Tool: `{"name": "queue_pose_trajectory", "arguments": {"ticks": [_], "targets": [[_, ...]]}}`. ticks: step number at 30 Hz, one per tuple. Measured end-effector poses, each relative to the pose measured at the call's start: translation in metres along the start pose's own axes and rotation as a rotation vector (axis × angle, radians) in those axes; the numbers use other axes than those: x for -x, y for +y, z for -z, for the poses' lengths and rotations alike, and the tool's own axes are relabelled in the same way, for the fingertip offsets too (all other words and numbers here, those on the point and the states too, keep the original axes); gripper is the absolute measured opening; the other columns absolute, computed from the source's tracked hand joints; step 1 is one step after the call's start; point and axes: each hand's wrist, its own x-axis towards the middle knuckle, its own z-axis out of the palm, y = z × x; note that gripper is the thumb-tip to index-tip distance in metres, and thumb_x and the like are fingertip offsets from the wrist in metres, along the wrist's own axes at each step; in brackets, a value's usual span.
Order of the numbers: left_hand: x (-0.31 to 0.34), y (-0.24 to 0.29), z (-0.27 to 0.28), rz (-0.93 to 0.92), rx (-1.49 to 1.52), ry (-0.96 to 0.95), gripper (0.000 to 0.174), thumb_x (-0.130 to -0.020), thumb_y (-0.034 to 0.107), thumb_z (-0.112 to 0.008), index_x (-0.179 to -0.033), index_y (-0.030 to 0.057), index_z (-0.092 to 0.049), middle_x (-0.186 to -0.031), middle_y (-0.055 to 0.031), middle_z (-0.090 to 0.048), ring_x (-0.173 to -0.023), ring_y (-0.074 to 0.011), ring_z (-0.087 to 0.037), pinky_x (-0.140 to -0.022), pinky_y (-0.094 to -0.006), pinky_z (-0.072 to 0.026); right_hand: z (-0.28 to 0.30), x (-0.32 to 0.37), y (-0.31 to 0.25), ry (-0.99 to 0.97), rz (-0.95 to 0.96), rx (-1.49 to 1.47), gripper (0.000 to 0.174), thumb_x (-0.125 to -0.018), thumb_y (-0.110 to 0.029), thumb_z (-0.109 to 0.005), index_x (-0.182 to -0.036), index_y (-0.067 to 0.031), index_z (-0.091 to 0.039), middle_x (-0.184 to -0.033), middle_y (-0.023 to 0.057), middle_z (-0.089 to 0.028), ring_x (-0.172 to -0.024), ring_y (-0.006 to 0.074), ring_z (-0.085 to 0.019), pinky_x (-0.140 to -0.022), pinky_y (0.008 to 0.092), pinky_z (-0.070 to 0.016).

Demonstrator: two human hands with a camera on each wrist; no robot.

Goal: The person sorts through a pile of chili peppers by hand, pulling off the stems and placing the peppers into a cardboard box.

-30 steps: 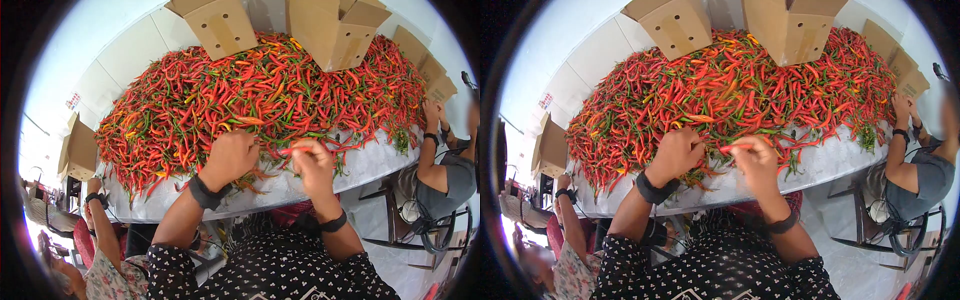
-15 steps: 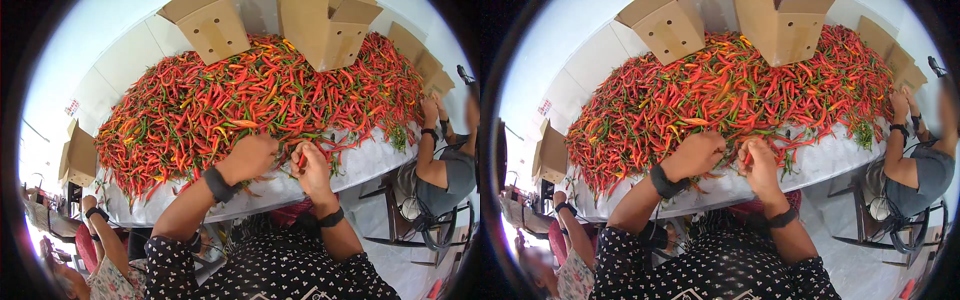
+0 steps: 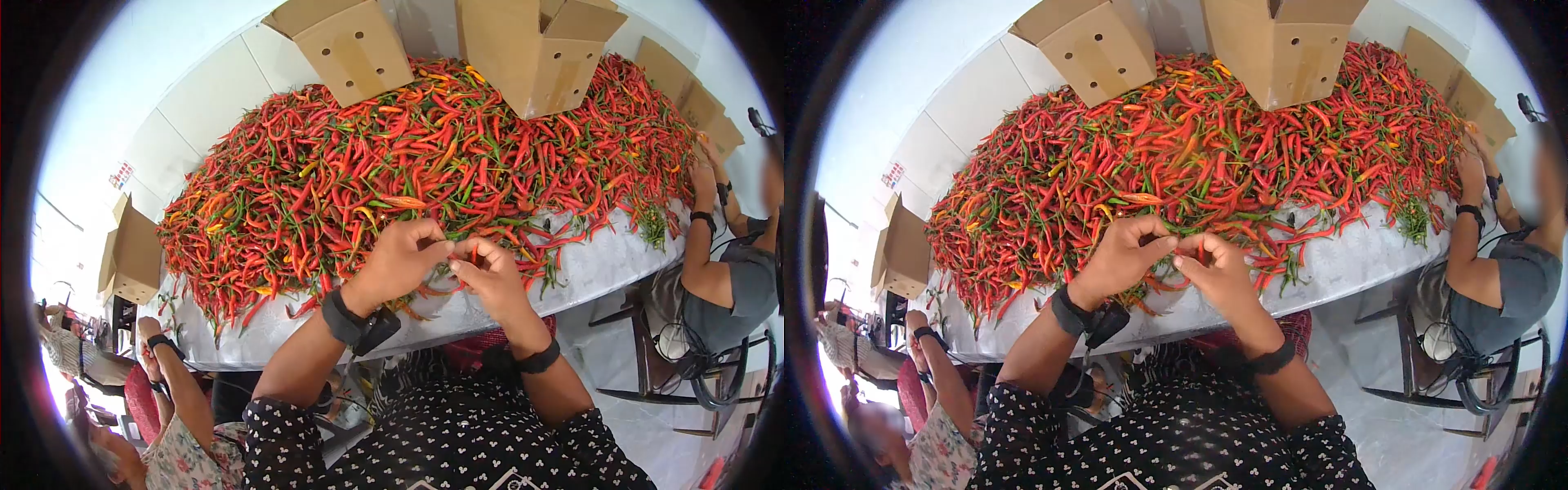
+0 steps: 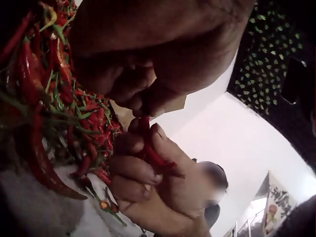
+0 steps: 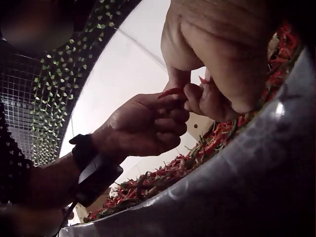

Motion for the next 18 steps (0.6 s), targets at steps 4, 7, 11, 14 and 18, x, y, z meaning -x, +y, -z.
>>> {"name": "queue_pose_trajectory", "arguments": {"ticks": [4,7,11,14,18], "targets": [[-0.001,-0.012,-0.003,-0.034,0.09,-0.008,0.016,-0.082,0.013,-0.059,-0.075,-0.0012,-0.057,-0.061,0.0013,-0.049,-0.056,-0.0037,-0.042,-0.048,-0.0235,-0.0352,0.001,0.003,0.002,-0.028,0.006,0.026,0.014,-0.08,-0.009,-0.064,-0.092,-0.0023,-0.059,-0.079,-0.0051,-0.056,-0.067,0.0001,-0.045,-0.057,0.017,-0.037],[0.005,0.011,-0.001,0.319,0.358,-0.08,0.018,-0.086,0.016,-0.055,-0.079,-0.0011,-0.057,-0.062,0.0032,-0.048,-0.056,-0.0033,-0.041,-0.048,-0.0228,-0.035,0.003,0.004,0.001,-0.053,0.038,0.025,0.013,-0.081,-0.009,-0.062,-0.092,-0.0023,-0.059,-0.079,-0.0052,-0.056,-0.066,0.0007,-0.046,-0.056,0.0175,-0.0374],[0.005,0.005,-0.003,0.321,0.384,-0.117,0.02,-0.088,0.018,-0.053,-0.084,-0.0012,-0.056,-0.064,0.004,-0.048,-0.056,-0.0028,-0.042,-0.048,-0.0212,-0.0353,0.011,0.008,-0.007,-0.119,-0.048,0.037,0.013,-0.084,-0.011,-0.058,-0.093,-0.0022,-0.057,-0.074,-0.0043,-0.053,-0.06,0.0026,-0.044,-0.052,0.0184,-0.0351],[0.005,0.0,0.003,0.273,0.306,-0.05,0.021,-0.086,0.018,-0.054,-0.081,-0.0019,-0.056,-0.063,0.0021,-0.047,-0.055,-0.0053,-0.042,-0.048,-0.0249,-0.0365,0.027,0.015,-0.017,-0.149,-0.089,-0.267,0.013,-0.087,-0.011,-0.054,-0.096,-0.0025,-0.055,-0.068,-0.0036,-0.046,-0.056,0.0033,-0.038,-0.049,0.0188,-0.0307],[0.007,-0.013,0.033,-0.024,-0.204,0.165,0.022,-0.081,0.018,-0.06,-0.077,-0.0029,-0.056,-0.06,-0.0046,-0.048,-0.055,-0.0116,-0.045,-0.051,-0.0315,-0.0375,0.069,0.039,-0.036,0.086,-0.13,-0.202,0.011,-0.089,-0.011,-0.047,-0.098,-0.0051,-0.05,-0.068,-0.0004,-0.044,-0.052,0.004,-0.032,-0.046,0.0193,-0.025]]}}
